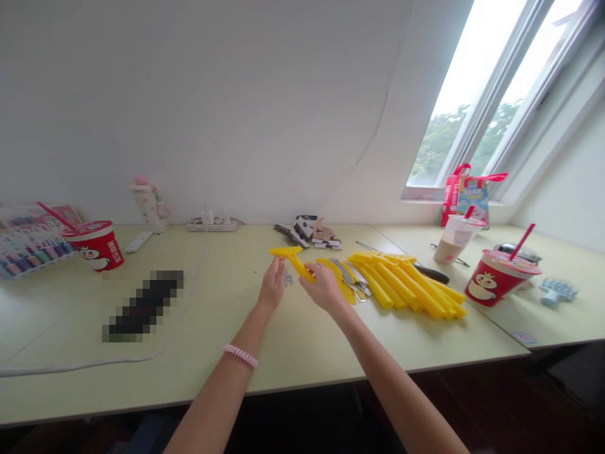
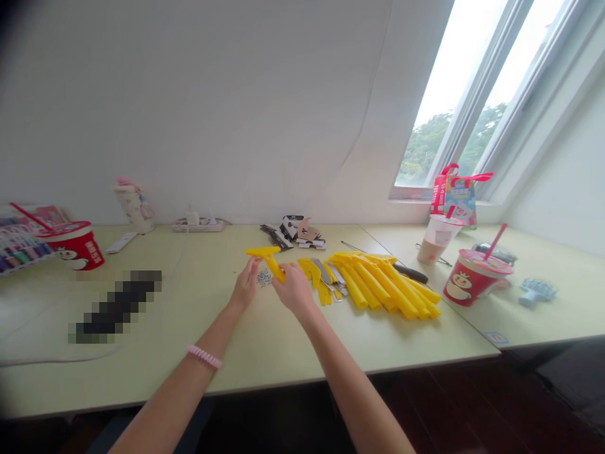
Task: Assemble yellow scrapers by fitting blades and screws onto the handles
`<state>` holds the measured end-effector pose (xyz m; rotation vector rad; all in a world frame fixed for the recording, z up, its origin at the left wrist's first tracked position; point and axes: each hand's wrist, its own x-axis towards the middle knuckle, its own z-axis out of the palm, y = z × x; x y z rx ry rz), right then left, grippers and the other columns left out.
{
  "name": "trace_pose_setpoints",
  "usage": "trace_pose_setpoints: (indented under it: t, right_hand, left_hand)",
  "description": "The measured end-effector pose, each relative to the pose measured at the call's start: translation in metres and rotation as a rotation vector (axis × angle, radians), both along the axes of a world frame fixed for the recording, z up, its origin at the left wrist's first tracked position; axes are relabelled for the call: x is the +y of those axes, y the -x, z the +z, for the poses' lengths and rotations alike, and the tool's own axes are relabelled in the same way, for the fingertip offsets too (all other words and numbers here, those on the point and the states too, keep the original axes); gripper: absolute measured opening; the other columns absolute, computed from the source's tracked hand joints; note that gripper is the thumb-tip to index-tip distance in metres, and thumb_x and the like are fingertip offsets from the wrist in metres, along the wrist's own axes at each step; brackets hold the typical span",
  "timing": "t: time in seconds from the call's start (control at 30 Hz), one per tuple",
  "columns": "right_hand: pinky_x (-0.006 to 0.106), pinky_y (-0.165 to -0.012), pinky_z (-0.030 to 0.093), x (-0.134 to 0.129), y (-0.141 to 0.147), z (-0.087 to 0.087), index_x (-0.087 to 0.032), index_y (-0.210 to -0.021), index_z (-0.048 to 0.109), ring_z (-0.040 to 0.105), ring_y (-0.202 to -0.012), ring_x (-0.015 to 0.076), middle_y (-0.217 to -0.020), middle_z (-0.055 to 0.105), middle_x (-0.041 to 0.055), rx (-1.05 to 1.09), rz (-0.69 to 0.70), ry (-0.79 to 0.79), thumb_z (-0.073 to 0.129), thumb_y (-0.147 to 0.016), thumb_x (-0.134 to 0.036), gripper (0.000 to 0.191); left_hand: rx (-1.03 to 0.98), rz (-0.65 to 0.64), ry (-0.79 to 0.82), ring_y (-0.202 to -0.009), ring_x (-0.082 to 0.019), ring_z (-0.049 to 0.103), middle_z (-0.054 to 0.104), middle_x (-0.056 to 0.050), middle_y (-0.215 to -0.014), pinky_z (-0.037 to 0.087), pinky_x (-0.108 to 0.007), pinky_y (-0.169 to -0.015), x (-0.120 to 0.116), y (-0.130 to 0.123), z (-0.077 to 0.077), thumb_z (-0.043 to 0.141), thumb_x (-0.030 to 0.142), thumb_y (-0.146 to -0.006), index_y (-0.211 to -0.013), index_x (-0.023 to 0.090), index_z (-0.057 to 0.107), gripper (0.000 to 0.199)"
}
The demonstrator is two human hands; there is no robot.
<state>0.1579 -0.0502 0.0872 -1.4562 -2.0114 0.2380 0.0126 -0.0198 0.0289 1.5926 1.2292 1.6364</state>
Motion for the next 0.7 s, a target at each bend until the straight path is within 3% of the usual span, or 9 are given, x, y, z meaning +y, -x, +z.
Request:
trace_pose_setpoints:
  t: [0.07,0.13,0.23,0.3,0.4,0.5,0.6,0.7]
  right_hand:
    - [0.023,-0.062,0.039,-0.007,0.014,-0.002,-0.017,-0.087,0.061,0.055,-0.075,0.0156,-0.082,0.06,0.005,0.056,0.101,-0.002,0.053,-0.075,-0.027,0.017]
    - [0.023,-0.061,0.041,-0.01,0.021,-0.002,-0.018,-0.085,0.062,0.055,-0.072,0.0151,-0.08,0.061,0.0039,0.094,0.211,0.005,0.056,-0.073,-0.03,0.017]
    - [0.023,-0.059,0.043,-0.004,0.021,-0.003,-0.02,-0.087,0.064,0.057,-0.067,0.0132,-0.079,0.064,0.0021,0.181,0.396,0.108,0.05,-0.079,-0.034,0.022]
    - [0.023,-0.061,0.045,0.006,0.015,-0.006,-0.021,-0.095,0.064,0.059,-0.067,0.0127,-0.084,0.066,0.002,0.262,0.392,0.159,0.042,-0.084,-0.033,0.028]
    - [0.026,-0.073,0.044,0.025,-0.003,-0.014,-0.018,-0.097,0.064,0.059,-0.08,0.0152,-0.094,0.066,0.0048,0.284,0.057,0.026,0.042,-0.083,-0.026,0.028]
    - [0.027,-0.085,0.038,0.039,-0.027,-0.026,-0.017,-0.099,0.064,0.053,-0.096,0.0183,-0.102,0.063,0.0069,0.159,-0.212,-0.071,0.04,-0.08,-0.019,0.03]
    - [0.033,-0.092,0.03,0.044,-0.052,-0.036,-0.017,-0.104,0.063,0.045,-0.106,0.0228,-0.11,0.059,0.0082,-0.017,-0.422,-0.105,0.041,-0.08,-0.02,0.033]
    - [0.035,-0.089,0.029,0.044,-0.068,-0.039,-0.018,-0.109,0.061,0.043,-0.107,0.0247,-0.112,0.057,0.0091,-0.099,-0.529,-0.053,0.042,-0.08,-0.023,0.035]
  left_hand:
    - [-0.269,-0.08,0.091,-0.097,-0.021,0.059,0.054,-0.012,-0.121,0.051,-0.034,-0.075,-0.002,-0.005,0.006,0.035,0.051,-0.085,-0.12,0.022,0.044,0.047]
    - [-0.454,-0.116,0.131,-0.081,-0.018,0.063,0.061,-0.01,-0.108,0.052,-0.029,-0.061,-0.003,-0.007,0.01,0.04,0.05,-0.083,-0.12,0.023,0.041,0.046]
    - [-0.588,-0.138,0.162,-0.061,-0.015,0.062,0.065,-0.004,-0.082,0.049,-0.025,-0.051,-0.003,-0.005,0.014,0.045,0.045,-0.082,-0.112,0.021,0.042,0.039]
    - [-0.617,-0.107,0.201,-0.051,-0.013,0.06,0.064,-0.002,-0.072,0.048,-0.024,-0.047,-0.003,-0.001,0.015,0.044,0.04,-0.083,-0.104,0.019,0.044,0.03]
    - [-0.615,-0.066,0.282,-0.041,-0.01,0.055,0.062,-0.001,-0.064,0.046,-0.023,-0.041,-0.003,0.003,0.018,0.041,0.033,-0.084,-0.096,0.016,0.044,0.02]
    - [-0.606,-0.104,0.377,-0.039,-0.01,0.054,0.063,-0.003,-0.063,0.044,-0.021,-0.04,-0.003,0.004,0.02,0.04,0.028,-0.085,-0.094,0.014,0.045,0.018]
    - [-0.608,-0.165,0.455,-0.039,-0.01,0.054,0.065,-0.006,-0.064,0.043,-0.02,-0.039,-0.005,0.003,0.022,0.041,0.026,-0.085,-0.097,0.011,0.047,0.021]
    - [-0.612,-0.185,0.477,-0.04,-0.01,0.055,0.065,-0.008,-0.065,0.045,-0.021,-0.041,-0.006,0.004,0.02,0.041,0.025,-0.085,-0.1,0.009,0.048,0.023]
